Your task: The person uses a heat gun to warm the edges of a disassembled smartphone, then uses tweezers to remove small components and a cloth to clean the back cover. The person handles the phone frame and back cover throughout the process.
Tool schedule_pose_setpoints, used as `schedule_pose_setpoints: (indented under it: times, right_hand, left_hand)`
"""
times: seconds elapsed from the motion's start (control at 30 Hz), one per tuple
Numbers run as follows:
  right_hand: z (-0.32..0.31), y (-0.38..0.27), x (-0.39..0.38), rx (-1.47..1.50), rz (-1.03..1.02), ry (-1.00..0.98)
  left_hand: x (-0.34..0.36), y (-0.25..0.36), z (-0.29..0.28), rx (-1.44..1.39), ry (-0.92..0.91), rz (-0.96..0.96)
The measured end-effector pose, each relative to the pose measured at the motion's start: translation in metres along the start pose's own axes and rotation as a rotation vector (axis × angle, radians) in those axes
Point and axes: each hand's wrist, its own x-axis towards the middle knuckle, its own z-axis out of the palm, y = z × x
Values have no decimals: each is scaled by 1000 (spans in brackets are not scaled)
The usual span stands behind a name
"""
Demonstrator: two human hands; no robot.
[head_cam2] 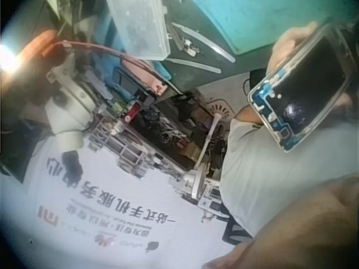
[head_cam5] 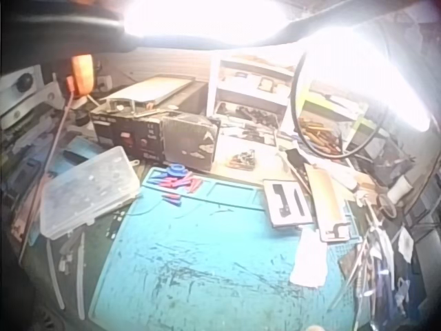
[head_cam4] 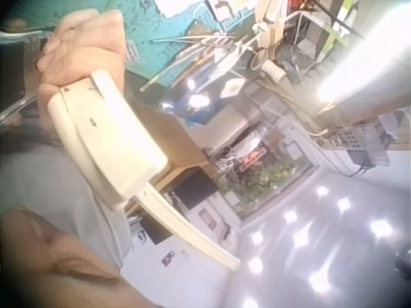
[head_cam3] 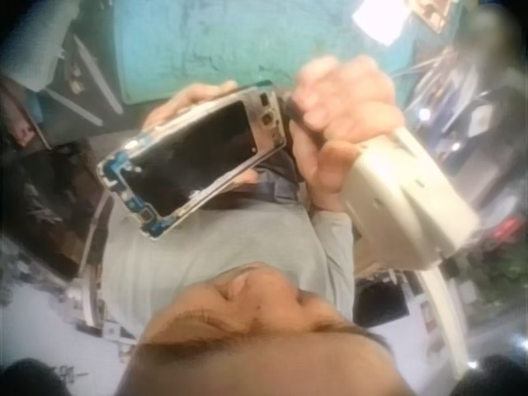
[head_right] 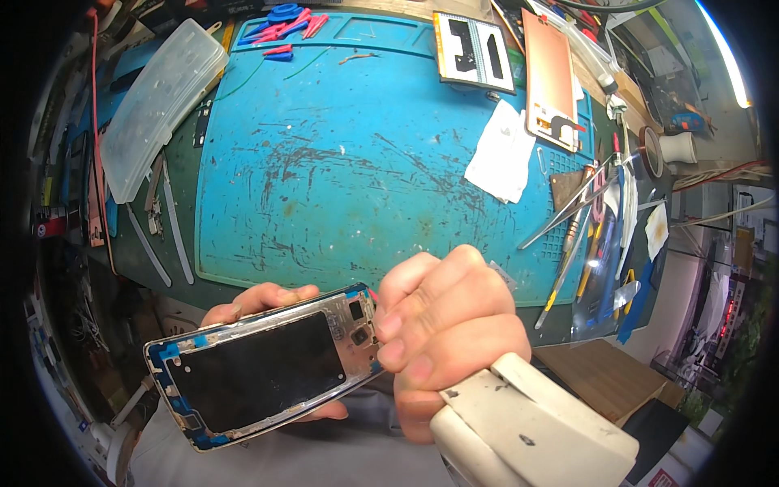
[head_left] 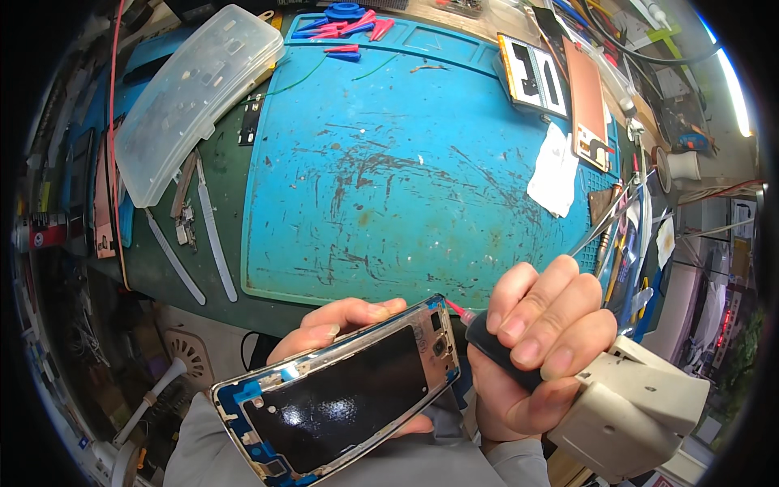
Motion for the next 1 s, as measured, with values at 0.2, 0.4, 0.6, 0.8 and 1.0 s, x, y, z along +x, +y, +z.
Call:
schedule_pose_setpoints:
  times: [0.2, 0.4, 0.6, 0.8, 1.0]
  right_hand:
    - [1, -2, -1, 12, 18, 11]
    - [3, -2, -2, 29, 28, 39]
    - [3, -2, -2, 45, 21, 39]
    - [1, -3, -3, 50, 25, 34]
    - [1, -3, -4, 50, 16, 40]
  left_hand:
    - [-4, 2, 0, -20, 42, -70]
    - [10, 24, 1, -154, 95, -271]
    - [9, 14, -4, -63, -36, -81]
    - [11, 9, -12, 202, -184, 90]
    - [12, 4, -13, 247, -181, 146]
